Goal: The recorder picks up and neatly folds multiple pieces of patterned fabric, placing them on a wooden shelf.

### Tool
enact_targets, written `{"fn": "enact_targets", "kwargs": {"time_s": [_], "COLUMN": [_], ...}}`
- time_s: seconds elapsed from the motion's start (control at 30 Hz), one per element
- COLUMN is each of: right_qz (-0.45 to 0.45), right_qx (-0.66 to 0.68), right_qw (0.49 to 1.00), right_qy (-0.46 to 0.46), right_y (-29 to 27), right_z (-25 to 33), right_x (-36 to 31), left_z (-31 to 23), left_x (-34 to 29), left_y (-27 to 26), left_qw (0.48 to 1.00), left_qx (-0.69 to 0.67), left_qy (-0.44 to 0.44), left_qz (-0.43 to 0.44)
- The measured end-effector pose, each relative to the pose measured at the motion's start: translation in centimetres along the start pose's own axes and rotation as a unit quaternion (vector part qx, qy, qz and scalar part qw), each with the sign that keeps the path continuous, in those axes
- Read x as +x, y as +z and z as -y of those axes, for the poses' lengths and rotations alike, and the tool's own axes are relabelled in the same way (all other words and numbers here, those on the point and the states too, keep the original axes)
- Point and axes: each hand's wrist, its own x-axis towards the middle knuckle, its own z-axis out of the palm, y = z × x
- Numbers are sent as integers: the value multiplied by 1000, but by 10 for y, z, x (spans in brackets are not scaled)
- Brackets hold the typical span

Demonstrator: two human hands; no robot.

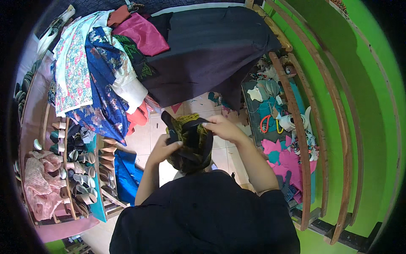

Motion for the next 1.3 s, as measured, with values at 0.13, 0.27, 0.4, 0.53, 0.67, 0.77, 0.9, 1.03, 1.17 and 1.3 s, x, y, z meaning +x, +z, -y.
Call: {"fn": "enact_targets", "kwargs": {"time_s": [0.13, 0.27, 0.4, 0.53, 0.67, 0.77, 0.9, 1.03, 1.17, 1.3], "right_qz": [-35, -118, -174, -128, -89, -113, -157, -243, -214, -139], "right_qx": [223, 153, 169, 246, 359, 400, 300, 120, 211, 189], "right_qw": [974, 979, 970, 961, 929, 909, 941, 961, 951, 969], "right_qy": [-23, -62, -34, -8, -25, -21, 13, -47, -73, -78], "right_y": [36, 38, 35, 34, 42, 46, 46, 39, 28, 45], "right_z": [23, 27, 36, 22, 0, -9, -34, -45, -5, 5], "right_x": [-3, -5, -12, -4, -2, -4, -6, -10, -26, -26], "left_z": [7, 2, -5, 12, 19, 20, 16, 18, 11, 13], "left_x": [11, 16, 17, 22, 22, 20, 18, 21, 25, 29], "left_y": [19, 20, 24, 29, 34, 36, 37, 34, 41, 51], "left_qw": [997, 985, 973, 981, 984, 984, 986, 987, 967, 935], "left_qx": [55, 147, 210, 161, 144, 151, 145, 132, 249, 339], "left_qy": [47, 86, 91, 111, 105, 95, 80, 71, 44, 98], "left_qz": [40, 34, 15, -5, -1, 2, 2, -53, -10, 21]}}
